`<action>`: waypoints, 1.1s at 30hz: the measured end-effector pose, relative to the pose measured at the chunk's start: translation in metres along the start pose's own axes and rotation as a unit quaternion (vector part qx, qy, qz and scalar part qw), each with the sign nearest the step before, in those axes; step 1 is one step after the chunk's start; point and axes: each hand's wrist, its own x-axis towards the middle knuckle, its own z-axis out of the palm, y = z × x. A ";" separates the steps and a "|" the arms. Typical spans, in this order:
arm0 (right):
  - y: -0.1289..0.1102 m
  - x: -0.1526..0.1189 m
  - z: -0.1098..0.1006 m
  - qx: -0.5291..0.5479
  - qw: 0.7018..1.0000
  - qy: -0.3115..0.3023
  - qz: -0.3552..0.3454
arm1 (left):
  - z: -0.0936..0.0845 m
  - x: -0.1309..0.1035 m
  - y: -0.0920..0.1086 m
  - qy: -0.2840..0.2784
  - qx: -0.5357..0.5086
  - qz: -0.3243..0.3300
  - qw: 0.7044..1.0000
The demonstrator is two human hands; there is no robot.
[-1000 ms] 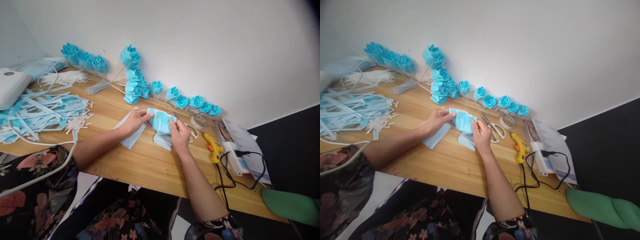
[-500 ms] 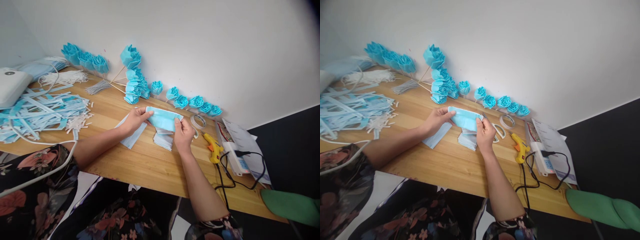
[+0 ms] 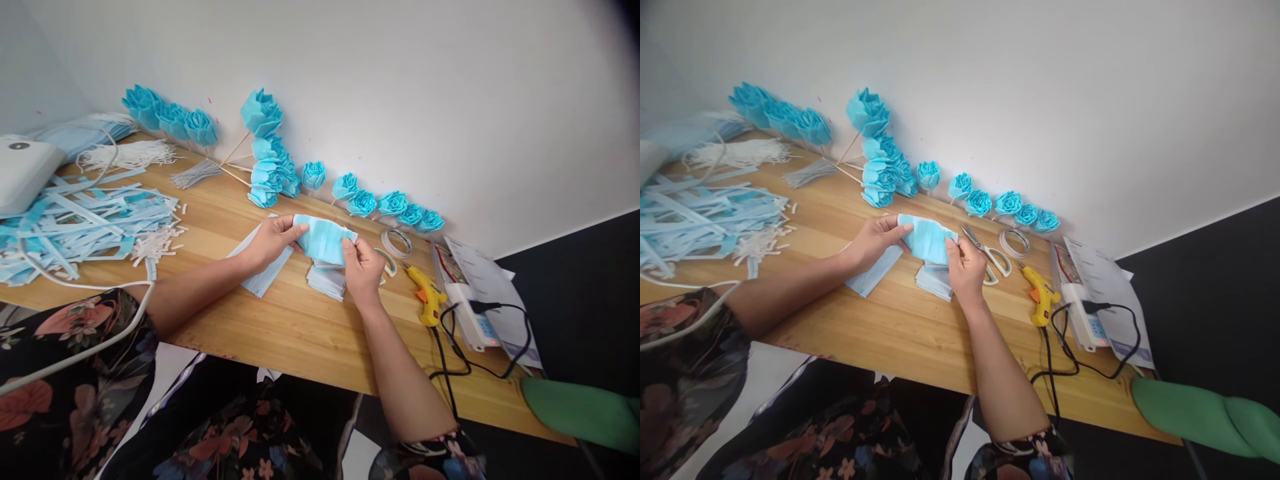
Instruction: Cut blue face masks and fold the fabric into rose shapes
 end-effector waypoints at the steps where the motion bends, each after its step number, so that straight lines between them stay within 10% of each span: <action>1: 0.000 0.000 0.000 0.000 1.000 -0.011 -0.002 | 0.000 0.000 0.001 -0.006 0.005 0.003 1.000; 10: -0.003 -0.001 0.000 0.004 0.999 -0.045 -0.004 | 0.001 -0.004 0.004 -0.061 0.041 0.015 0.997; 33: -0.002 0.001 -0.002 0.005 0.999 0.032 0.039 | -0.001 0.001 -0.001 0.005 -0.024 -0.007 1.000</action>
